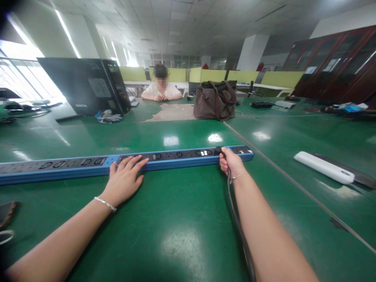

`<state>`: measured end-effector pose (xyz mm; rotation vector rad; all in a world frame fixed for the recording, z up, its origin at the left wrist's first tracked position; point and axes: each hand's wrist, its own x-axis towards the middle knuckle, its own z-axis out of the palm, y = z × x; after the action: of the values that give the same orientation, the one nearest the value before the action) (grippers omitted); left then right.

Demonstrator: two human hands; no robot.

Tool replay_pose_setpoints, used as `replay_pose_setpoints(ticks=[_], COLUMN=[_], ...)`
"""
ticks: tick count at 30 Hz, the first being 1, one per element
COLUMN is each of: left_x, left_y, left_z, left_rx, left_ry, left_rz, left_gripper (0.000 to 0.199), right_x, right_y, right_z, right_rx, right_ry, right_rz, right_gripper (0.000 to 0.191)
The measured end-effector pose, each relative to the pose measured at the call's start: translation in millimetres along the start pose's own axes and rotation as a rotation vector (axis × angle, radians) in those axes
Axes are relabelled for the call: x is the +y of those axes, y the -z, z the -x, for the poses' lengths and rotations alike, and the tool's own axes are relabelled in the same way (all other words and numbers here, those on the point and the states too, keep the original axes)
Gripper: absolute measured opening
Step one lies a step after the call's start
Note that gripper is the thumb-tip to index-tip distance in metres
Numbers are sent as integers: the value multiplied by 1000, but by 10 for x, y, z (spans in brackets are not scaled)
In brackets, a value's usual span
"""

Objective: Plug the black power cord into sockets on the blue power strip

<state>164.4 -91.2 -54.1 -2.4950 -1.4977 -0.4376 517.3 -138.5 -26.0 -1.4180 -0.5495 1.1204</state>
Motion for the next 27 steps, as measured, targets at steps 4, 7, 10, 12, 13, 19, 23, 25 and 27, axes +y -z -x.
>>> replay_pose_setpoints(ticks=[4, 7, 10, 12, 13, 19, 23, 25, 27], left_x=[4, 7, 3, -1, -1, 7, 1, -2, -1], left_y=[2, 0, -9, -15, -18, -10, -15, -21, -25], left_z=[-2, -4, -7, -9, -9, -1, 0, -3, -5], left_rx=[6, 16, 26, 30, 30, 34, 33, 31, 29], left_ry=[-1, -5, -5, -5, -6, -8, -2, -5, -5], left_rz=[1, 1, 0, 1, 2, -1, -2, -2, -3], left_gripper=[52, 51, 51, 51, 51, 51, 51, 52, 51], right_x=[19, 41, 54, 63, 71, 75, -221, -399, -493], right_y=[20, 28, 34, 38, 38, -10, 32, 116, 226], right_z=[-21, -30, -30, -32, -35, 15, 213, 293, 303], right_rx=[-12, 1, 4, -8, -16, -32, -140, -250, -328], right_ry=[11, 44, 75, 75, 74, 60, 346, 509, 465], right_rz=[8, 13, 6, -11, -20, -65, -261, -367, -380], right_gripper=[32, 32, 32, 32, 32, 32, 39, 39, 37])
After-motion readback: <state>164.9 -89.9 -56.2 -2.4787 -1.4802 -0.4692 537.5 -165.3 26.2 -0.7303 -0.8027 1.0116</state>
